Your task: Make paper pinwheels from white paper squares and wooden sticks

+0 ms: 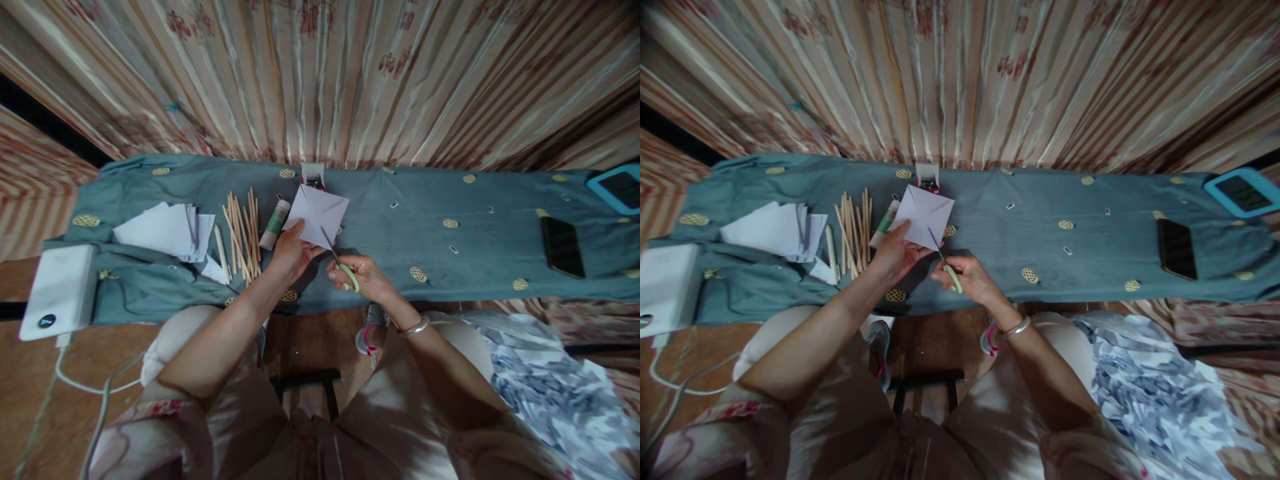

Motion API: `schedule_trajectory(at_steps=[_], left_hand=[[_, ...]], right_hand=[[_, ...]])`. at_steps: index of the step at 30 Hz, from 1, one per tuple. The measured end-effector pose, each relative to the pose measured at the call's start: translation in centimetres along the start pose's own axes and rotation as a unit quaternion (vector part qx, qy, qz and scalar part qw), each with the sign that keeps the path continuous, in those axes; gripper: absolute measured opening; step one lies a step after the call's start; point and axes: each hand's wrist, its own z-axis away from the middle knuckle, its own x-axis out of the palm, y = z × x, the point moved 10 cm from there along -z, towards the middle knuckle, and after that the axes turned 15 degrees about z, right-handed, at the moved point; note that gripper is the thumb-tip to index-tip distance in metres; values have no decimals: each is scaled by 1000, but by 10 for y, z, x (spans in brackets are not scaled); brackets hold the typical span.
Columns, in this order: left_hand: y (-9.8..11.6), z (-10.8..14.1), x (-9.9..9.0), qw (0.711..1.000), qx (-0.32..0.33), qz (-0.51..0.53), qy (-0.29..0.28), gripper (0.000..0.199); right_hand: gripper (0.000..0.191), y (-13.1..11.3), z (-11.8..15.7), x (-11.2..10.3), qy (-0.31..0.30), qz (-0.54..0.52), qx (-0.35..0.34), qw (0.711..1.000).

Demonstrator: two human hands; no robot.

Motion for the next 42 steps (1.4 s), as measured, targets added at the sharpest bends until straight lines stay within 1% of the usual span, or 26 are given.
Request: schedule_trajectory(at_steps=[6, 9, 15, 22, 27, 32, 37, 42], left_hand=[[0, -2, -1, 1000, -1, -2, -5, 22], [0, 0, 1, 1000, 1, -1, -5, 22], [-3, 6, 5, 1000, -8, -20, 9, 26], [-4, 4, 3, 1000, -10, -20, -5, 25], [-3, 2, 0, 1000, -4, -16, 4, 23], [-4, 1, 1, 1000, -9, -14, -11, 22], [-4, 4, 3, 1000, -9, -18, -6, 25], [-3, 5, 4, 1000, -5, -17, -5, 22]], right_hand=[[47, -3, 1, 0, 8, -10, 6, 1000], [47, -3, 1, 1, 4, -14, 8, 1000], [49, 2, 0, -1, 7, -8, 10, 1000], [46, 2, 0, -1, 16, -21, 13, 1000], [45, 1, 0, -2, 18, -18, 4, 1000], [46, 2, -1, -2, 19, -13, -2, 1000], [46, -1, 0, -2, 28, -18, 1, 999], [45, 0, 0, -2, 23, -19, 5, 1000]])
